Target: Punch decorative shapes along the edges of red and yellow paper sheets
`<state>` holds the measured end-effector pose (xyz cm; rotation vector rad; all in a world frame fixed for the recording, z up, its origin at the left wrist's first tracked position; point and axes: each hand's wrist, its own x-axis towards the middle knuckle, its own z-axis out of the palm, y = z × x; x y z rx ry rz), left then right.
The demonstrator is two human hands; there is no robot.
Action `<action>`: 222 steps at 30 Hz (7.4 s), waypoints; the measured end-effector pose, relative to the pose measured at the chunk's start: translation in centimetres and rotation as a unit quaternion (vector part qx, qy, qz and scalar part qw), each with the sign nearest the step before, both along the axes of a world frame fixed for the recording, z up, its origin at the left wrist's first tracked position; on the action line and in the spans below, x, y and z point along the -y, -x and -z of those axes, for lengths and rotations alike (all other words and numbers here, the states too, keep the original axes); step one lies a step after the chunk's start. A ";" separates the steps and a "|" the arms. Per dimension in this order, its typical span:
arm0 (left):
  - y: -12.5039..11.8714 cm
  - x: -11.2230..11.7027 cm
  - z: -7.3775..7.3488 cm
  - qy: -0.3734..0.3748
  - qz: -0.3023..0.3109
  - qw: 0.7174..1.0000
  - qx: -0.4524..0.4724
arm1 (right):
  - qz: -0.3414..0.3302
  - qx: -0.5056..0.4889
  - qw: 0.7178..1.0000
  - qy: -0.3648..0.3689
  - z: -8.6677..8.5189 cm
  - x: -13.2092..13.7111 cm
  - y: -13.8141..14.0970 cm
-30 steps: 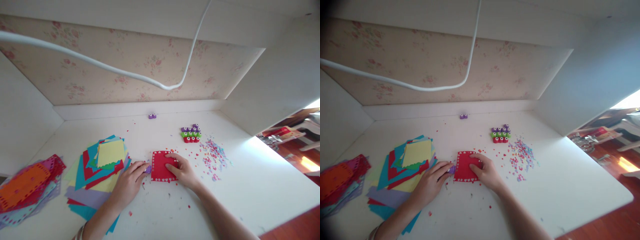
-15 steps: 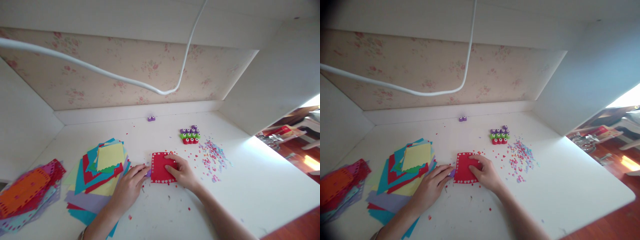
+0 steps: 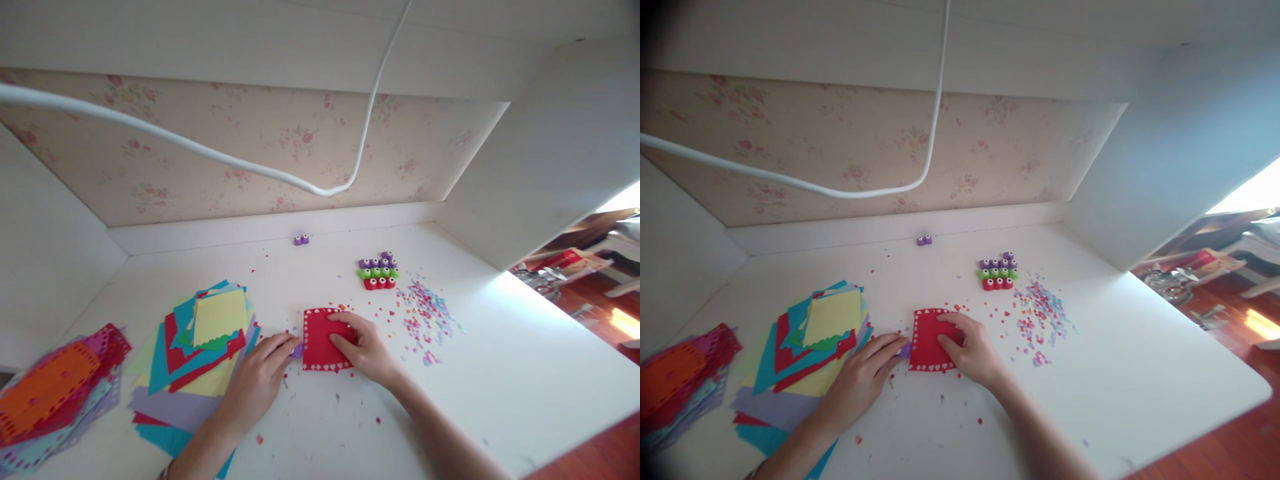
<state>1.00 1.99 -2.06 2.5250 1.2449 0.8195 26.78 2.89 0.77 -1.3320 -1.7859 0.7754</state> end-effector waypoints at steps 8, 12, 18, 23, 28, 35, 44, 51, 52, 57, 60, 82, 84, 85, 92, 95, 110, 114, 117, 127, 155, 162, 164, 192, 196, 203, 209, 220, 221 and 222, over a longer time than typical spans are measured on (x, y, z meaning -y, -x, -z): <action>0.0 0.0 -0.2 -0.007 0.009 1.000 0.001 | -0.010 -0.005 1.000 -0.006 0.2 0.0 0.3; -0.1 0.1 -0.3 -0.014 0.012 1.000 0.004 | -0.011 -0.004 1.000 -0.013 0.1 0.1 0.4; -0.3 0.1 -0.5 -0.010 0.015 1.000 0.019 | -0.007 0.008 1.000 0.000 0.1 -0.1 0.6; -0.4 0.3 -1.0 0.012 0.006 1.000 0.025 | -0.027 0.044 0.999 -0.010 -0.1 0.0 0.8; -0.3 0.7 -1.3 0.010 -0.012 0.999 0.040 | 0.003 0.161 0.983 -0.088 -0.4 1.3 0.2; -0.3 1.5 -1.1 -0.001 -0.022 1.000 0.017 | -0.096 0.264 0.955 -0.092 0.1 1.9 -0.1; -0.1 2.2 -1.4 -0.050 -0.005 0.998 -0.028 | -0.124 0.263 0.954 -0.069 -0.2 1.6 -0.2; 1.2 1.6 -1.7 -0.084 0.061 0.990 -0.091 | -0.145 0.260 0.953 -0.058 -0.1 1.3 -0.3; 1.3 1.6 -1.6 -0.084 0.062 0.990 -0.093 | -0.143 0.253 0.955 -0.062 -0.1 1.2 -0.3; 0.9 1.6 -1.5 -0.087 0.048 0.993 -0.062 | -0.145 0.252 0.955 -0.064 0.2 1.1 -0.4; 0.1 1.7 -1.7 -0.049 -0.009 0.999 -0.001 | -0.150 0.264 0.951 -0.059 0.3 1.1 -0.4; -3.5 -0.7 -4.0 0.321 -0.099 0.938 0.087 | -0.123 0.246 0.960 -0.042 -1.0 1.5 0.0; -3.8 -1.3 -4.5 0.395 -0.110 0.910 0.065 | -0.122 0.245 0.961 -0.043 -0.9 1.6 0.0; -3.9 -1.6 -4.6 0.424 -0.116 0.896 0.056 | -0.122 0.246 0.961 -0.044 -0.9 1.7 0.0; -4.4 -2.0 -5.3 0.467 -0.122 0.874 0.054 | -0.119 0.249 0.960 -0.056 -0.6 1.9 0.0; -3.6 -1.8 -5.5 0.452 -0.102 0.884 0.056 | -0.117 0.245 0.961 -0.059 -0.6 2.0 -0.1; 2.5 -0.3 -2.6 0.187 -0.147 0.971 0.030 | -0.108 0.215 0.968 -0.079 -0.5 2.1 -0.3; 1.1 1.0 -2.7 0.090 -0.133 0.986 0.046 | -0.084 0.145 0.980 -0.104 -1.3 2.7 0.8; -0.3 2.3 -3.3 0.077 -0.100 0.989 0.070 | -0.116 0.073 0.986 -0.092 -2.5 3.6 2.3; -1.8 3.7 -2.0 0.112 -0.107 0.973 0.172 | -0.072 -0.040 0.996 -0.032 -3.6 1.6 1.6; -1.5 3.7 -1.6 0.052 -0.057 0.991 0.112 | 0.195 0.422 0.884 0.046 -4.8 -20.6 -9.2; -0.8 3.5 -1.8 0.048 -0.100 0.986 0.124 | 0.026 0.371 0.928 -0.013 -3.1 -23.8 1.1; -0.3 3.3 -1.7 0.038 -0.122 0.984 0.125 | 0.003 0.357 0.934 -0.018 -2.7 -24.6 3.6; 0.6 2.7 -0.2 0.030 -0.118 0.989 0.078 | -0.208 0.108 0.972 -0.015 -2.7 -0.8 7.0; 0.7 2.5 0.7 0.030 -0.103 0.992 0.059 | -0.208 0.113 0.971 -0.036 -2.6 -0.4 6.0; 0.4 2.8 -0.4 0.014 -0.082 0.996 0.038 | 0.084 0.252 0.963 -0.045 0.0 0.9 0.1; 0.3 2.7 -0.8 0.023 -0.071 0.996 0.056 | 0.050 0.272 0.960 -0.042 1.9 1.2 -1.0; 0.4 2.8 -0.5 0.029 -0.066 0.996 0.060 | 0.019 0.220 0.975 -0.015 0.7 0.8 -0.3; 0.3 2.8 -0.5 0.029 -0.064 0.996 0.060 | 0.016 0.211 0.977 -0.017 0.7 0.7 -0.3; 0.3 2.8 -0.5 0.030 -0.063 0.996 0.061 | 0.015 0.198 0.980 -0.020 0.7 0.5 -0.4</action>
